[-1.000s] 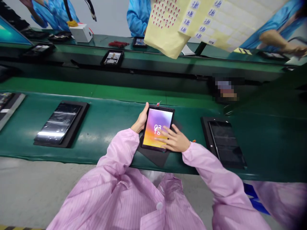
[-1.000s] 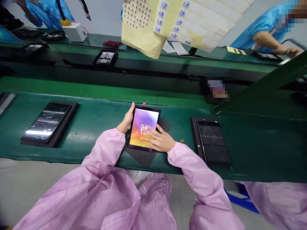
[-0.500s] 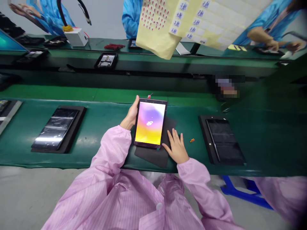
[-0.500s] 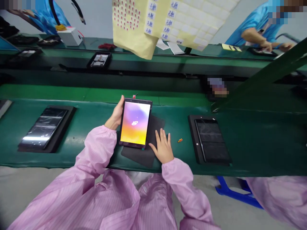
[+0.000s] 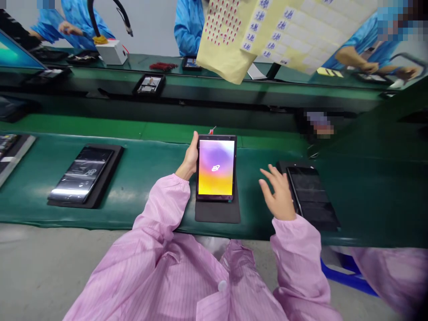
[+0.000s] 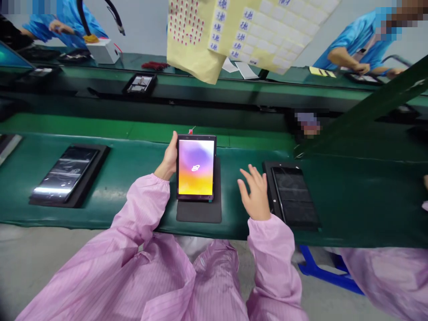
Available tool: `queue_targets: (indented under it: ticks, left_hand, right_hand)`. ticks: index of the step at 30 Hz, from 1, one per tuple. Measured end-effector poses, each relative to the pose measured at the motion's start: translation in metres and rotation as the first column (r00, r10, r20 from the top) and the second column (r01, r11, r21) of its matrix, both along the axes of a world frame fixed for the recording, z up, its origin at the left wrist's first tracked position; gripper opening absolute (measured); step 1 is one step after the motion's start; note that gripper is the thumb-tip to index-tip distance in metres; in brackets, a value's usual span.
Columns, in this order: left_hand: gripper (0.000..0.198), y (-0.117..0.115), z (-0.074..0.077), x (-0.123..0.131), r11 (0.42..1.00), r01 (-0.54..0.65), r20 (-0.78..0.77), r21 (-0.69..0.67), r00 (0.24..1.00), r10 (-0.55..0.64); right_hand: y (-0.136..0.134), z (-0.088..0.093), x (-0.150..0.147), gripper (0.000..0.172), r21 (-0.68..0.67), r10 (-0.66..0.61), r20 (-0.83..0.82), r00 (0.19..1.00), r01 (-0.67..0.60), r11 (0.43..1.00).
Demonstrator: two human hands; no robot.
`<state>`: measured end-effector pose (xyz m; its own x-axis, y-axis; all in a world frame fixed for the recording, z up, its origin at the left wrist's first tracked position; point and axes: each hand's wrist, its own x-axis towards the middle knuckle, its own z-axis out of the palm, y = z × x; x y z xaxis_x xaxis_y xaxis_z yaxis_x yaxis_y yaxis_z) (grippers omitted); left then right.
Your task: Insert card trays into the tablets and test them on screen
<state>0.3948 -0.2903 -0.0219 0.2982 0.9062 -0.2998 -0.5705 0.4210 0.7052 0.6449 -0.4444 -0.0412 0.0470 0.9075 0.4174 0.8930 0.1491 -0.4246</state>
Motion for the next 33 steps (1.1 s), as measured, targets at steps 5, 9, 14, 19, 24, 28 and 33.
queue_targets:
  ticks: [5, 9, 14, 19, 24, 28, 33]
  left_hand:
    - [0.06, -0.008, -0.029, 0.012, 0.996, 0.015, -0.007, -0.085, 1.0, -0.015]
    - [0.062, -0.015, -0.033, 0.013, 0.995, 0.013, -0.047, -0.102, 0.999, -0.018]
    - [0.066, -0.019, -0.027, 0.01, 0.996, 0.004, -0.059, -0.085, 0.998, -0.009]
    - [0.068, -0.019, -0.03, 0.008, 0.999, 0.028, -0.039, -0.046, 0.999, -0.03]
    - [0.067, -0.018, -0.034, 0.007, 0.998, 0.052, 0.011, -0.019, 0.999, -0.052]
    - [0.066, -0.019, -0.034, 0.008, 0.999, 0.051, 0.018, -0.011, 0.999, -0.051]
    - [0.066, -0.018, -0.034, 0.007, 0.998, 0.062, 0.013, -0.008, 0.998, -0.062]
  right_hand:
    - [-0.017, 0.019, -0.034, 0.032, 0.247, -0.055, -0.018, 0.998, 0.058, 0.967]
    - [-0.008, 0.004, -0.072, 0.034, 0.242, 0.002, 0.143, 0.99, -0.037, 0.97]
    - [0.008, -0.01, -0.093, 0.033, 0.234, 0.019, 0.226, 0.974, -0.073, 0.969]
    - [0.01, -0.01, -0.092, 0.032, 0.262, -0.013, 0.229, 0.973, -0.049, 0.964]
    - [0.005, -0.017, -0.09, 0.031, 0.237, -0.018, 0.203, 0.979, -0.031, 0.971]
    - [0.001, -0.023, -0.09, 0.032, 0.205, -0.019, 0.176, 0.984, -0.018, 0.979]
    - [-0.001, -0.028, -0.089, 0.03, 0.203, -0.015, 0.18, 0.984, -0.022, 0.979]
